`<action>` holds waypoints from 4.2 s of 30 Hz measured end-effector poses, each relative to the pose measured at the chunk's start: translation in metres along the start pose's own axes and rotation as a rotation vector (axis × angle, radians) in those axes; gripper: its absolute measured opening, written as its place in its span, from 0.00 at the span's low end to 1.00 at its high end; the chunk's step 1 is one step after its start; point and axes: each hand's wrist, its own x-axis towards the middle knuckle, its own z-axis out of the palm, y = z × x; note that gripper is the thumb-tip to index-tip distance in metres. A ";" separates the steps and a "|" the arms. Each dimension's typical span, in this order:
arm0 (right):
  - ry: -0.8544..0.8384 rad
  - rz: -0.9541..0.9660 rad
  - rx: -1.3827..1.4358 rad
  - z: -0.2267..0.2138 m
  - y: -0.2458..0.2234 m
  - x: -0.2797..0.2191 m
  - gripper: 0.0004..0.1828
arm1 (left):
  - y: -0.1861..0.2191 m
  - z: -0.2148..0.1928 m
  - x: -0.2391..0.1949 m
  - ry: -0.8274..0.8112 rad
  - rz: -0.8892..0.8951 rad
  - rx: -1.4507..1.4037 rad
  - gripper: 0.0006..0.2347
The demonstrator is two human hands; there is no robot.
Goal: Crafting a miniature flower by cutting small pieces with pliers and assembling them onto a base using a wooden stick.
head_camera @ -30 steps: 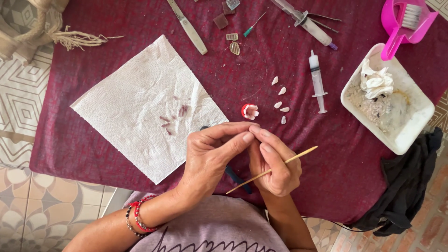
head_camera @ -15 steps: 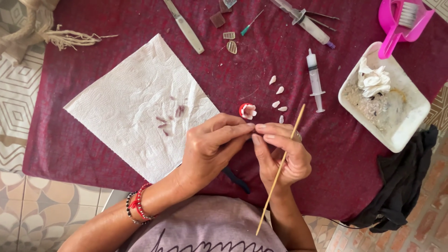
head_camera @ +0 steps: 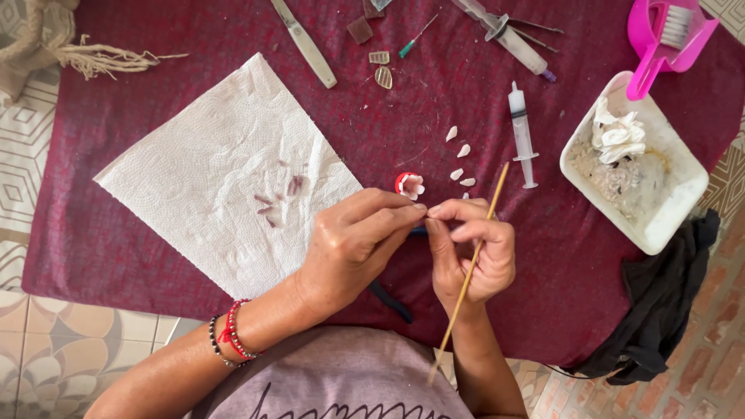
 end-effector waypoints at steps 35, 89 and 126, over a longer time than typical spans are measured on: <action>-0.262 -0.108 -0.335 0.003 0.021 0.016 0.21 | -0.028 -0.023 0.002 -0.074 -0.137 0.282 0.18; 0.080 0.179 0.034 -0.008 0.024 -0.034 0.08 | 0.003 -0.148 -0.004 -0.454 -0.133 0.811 0.05; -0.038 -0.025 0.004 0.007 -0.019 -0.004 0.18 | 0.020 -0.033 -0.004 -0.128 -0.833 -0.722 0.10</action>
